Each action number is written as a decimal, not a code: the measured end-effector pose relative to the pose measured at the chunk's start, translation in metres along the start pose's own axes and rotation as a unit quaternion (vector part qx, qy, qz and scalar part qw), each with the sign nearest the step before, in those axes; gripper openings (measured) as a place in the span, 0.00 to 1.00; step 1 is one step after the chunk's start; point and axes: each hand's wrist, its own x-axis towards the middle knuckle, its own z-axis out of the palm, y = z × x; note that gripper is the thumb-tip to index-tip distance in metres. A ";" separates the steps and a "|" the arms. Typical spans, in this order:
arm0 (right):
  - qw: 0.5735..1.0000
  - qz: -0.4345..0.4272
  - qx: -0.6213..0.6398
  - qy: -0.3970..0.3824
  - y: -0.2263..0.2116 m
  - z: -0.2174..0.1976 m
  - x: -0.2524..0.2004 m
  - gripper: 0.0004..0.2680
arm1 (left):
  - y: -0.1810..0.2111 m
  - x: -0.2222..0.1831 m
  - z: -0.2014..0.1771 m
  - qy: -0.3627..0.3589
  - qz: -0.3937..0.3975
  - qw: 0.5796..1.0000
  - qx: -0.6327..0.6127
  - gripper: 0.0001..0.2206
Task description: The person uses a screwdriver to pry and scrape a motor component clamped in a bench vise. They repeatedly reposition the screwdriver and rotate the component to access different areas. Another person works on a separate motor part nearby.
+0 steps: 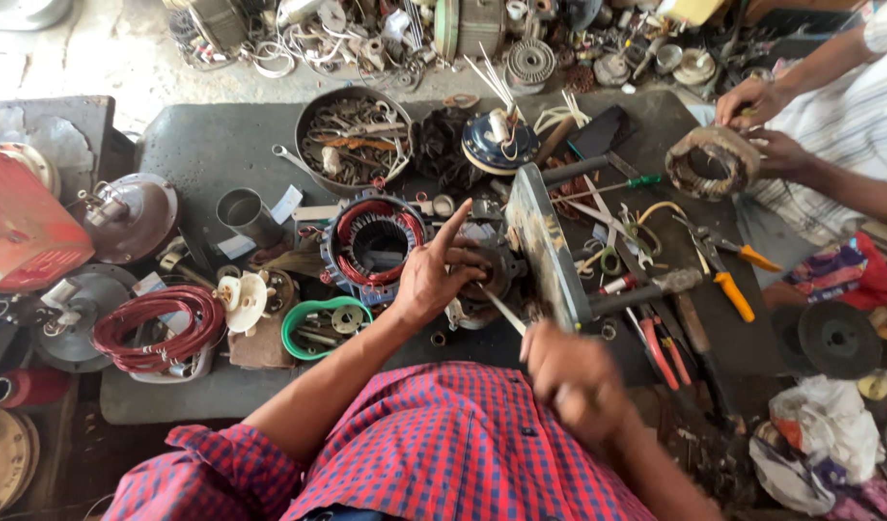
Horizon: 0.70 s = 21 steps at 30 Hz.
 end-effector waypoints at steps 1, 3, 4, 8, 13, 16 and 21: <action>0.996 -0.031 -0.057 -0.058 0.000 0.002 -0.001 0.07 | 0.000 0.003 -0.001 0.007 0.007 1.000 0.001 0.46; 1.000 0.015 0.003 0.020 -0.003 0.003 -0.005 0.08 | 0.001 0.000 0.001 0.018 0.015 1.000 -0.001 0.47; 0.997 0.039 0.032 0.059 -0.003 0.002 -0.005 0.09 | 0.002 -0.001 0.002 0.020 0.027 0.999 0.000 0.46; 0.977 0.105 0.126 0.134 0.001 -0.019 0.020 0.06 | 0.004 -0.002 0.000 0.017 0.048 0.999 0.005 0.44; 0.978 0.159 0.087 0.103 0.008 -0.033 0.049 0.07 | 0.005 -0.002 -0.001 0.011 0.042 0.999 -0.002 0.43; 0.977 0.084 0.157 0.121 0.011 -0.028 0.042 0.07 | 0.003 -0.004 0.001 0.021 0.062 0.998 -0.004 0.43; 0.972 0.065 0.179 0.136 0.017 -0.028 0.017 0.07 | 0.001 -0.011 0.004 0.013 0.022 0.999 -0.026 0.37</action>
